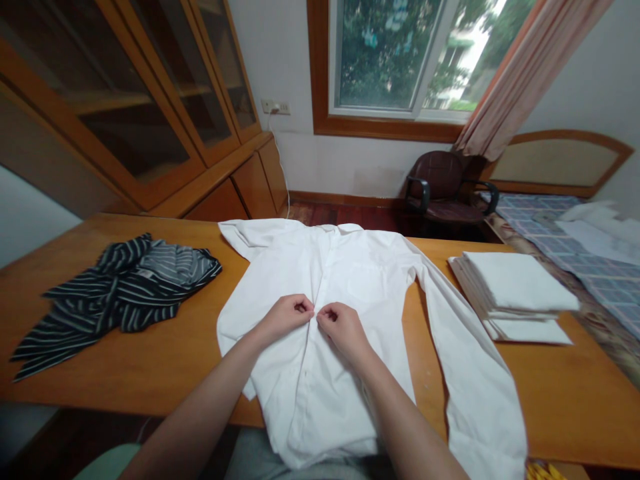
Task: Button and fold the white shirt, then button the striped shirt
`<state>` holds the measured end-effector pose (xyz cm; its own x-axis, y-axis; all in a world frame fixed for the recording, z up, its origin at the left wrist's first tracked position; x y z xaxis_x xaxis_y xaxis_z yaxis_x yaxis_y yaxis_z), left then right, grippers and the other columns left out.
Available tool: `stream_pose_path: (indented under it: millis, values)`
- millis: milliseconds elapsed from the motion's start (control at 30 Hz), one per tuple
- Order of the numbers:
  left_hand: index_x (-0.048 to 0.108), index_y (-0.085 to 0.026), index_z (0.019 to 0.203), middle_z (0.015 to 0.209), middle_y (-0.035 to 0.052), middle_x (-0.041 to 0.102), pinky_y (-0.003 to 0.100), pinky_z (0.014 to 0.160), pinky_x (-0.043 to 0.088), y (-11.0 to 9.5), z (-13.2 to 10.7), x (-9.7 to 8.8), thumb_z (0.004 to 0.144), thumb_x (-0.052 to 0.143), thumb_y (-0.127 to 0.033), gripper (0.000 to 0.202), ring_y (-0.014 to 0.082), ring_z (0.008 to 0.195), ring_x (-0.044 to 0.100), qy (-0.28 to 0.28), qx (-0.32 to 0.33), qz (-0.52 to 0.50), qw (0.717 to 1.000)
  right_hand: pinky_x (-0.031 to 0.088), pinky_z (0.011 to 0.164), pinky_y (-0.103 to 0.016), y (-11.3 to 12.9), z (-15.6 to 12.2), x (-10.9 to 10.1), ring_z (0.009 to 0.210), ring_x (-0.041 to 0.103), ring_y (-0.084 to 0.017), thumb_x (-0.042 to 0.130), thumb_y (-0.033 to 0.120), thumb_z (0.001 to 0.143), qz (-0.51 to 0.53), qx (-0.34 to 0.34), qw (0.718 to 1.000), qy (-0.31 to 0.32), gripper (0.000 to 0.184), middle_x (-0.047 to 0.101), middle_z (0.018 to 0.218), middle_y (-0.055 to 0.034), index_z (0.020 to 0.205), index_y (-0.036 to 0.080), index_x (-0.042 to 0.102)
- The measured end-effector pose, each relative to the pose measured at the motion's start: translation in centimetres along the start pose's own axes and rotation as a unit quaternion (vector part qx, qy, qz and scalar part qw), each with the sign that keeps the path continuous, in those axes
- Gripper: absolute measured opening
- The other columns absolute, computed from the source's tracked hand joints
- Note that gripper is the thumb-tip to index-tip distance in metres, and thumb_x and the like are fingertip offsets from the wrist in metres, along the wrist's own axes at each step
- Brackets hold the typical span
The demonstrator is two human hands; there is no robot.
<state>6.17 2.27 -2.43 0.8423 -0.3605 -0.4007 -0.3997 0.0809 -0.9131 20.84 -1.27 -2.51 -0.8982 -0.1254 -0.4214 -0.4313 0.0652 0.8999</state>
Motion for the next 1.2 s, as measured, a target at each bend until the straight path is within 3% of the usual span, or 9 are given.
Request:
stream_pose_path:
  millis: [400, 700, 1200]
  values:
    - [0.067, -0.017, 0.073, 0.074, 0.002, 0.071, 0.025, 0.066, 0.049, -0.26, -0.34, -0.06, 0.072, 0.062, -0.022, 0.008, 0.0161, 0.071, 0.065, -0.018, 0.015, -0.023, 0.999, 0.038, 0.053, -0.023, -0.15, 0.01, 0.15, 0.051, 0.052, -0.013, 0.065, 0.043, 0.082, 0.019, 0.009, 1.0, 0.006, 0.026, 0.06, 0.055, 0.0024, 0.078, 0.018, 0.069]
    - [0.068, -0.017, 0.074, 0.076, 0.0024, 0.071, 0.025, 0.067, 0.049, -0.44, -0.53, -0.06, 0.074, 0.063, -0.022, 0.008, 0.016, 0.072, 0.065, -0.012, 0.019, -0.026, 0.999, 0.036, 0.051, -0.022, -0.16, 0.03, 0.28, 0.048, 0.05, -0.012, 0.062, 0.035, 0.082, 0.009, 0.034, 0.999, 0.016, 0.02, 0.057, 0.051, 0.0026, 0.075, 0.017, 0.068]
    - [0.069, -0.017, 0.073, 0.076, 0.003, 0.071, 0.025, 0.068, 0.051, -0.77, -0.59, -0.27, 0.073, 0.062, -0.02, 0.007, 0.0162, 0.072, 0.065, -0.016, 0.024, -0.018, 0.999, 0.034, 0.05, -0.022, -0.32, 0.19, 0.28, 0.046, 0.045, -0.011, 0.063, 0.036, 0.079, 0.018, 0.059, 0.998, 0.025, 0.02, 0.055, 0.05, 0.0043, 0.074, 0.017, 0.068]
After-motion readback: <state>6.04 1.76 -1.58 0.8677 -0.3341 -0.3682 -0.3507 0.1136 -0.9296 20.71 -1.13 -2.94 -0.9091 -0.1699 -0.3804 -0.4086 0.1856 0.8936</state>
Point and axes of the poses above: each hand's wrist, its own z-axis towards the middle knuckle, its own x-axis out of the palm, y = z × x, the point moved 8 cm from there along z, towards the middle knuckle
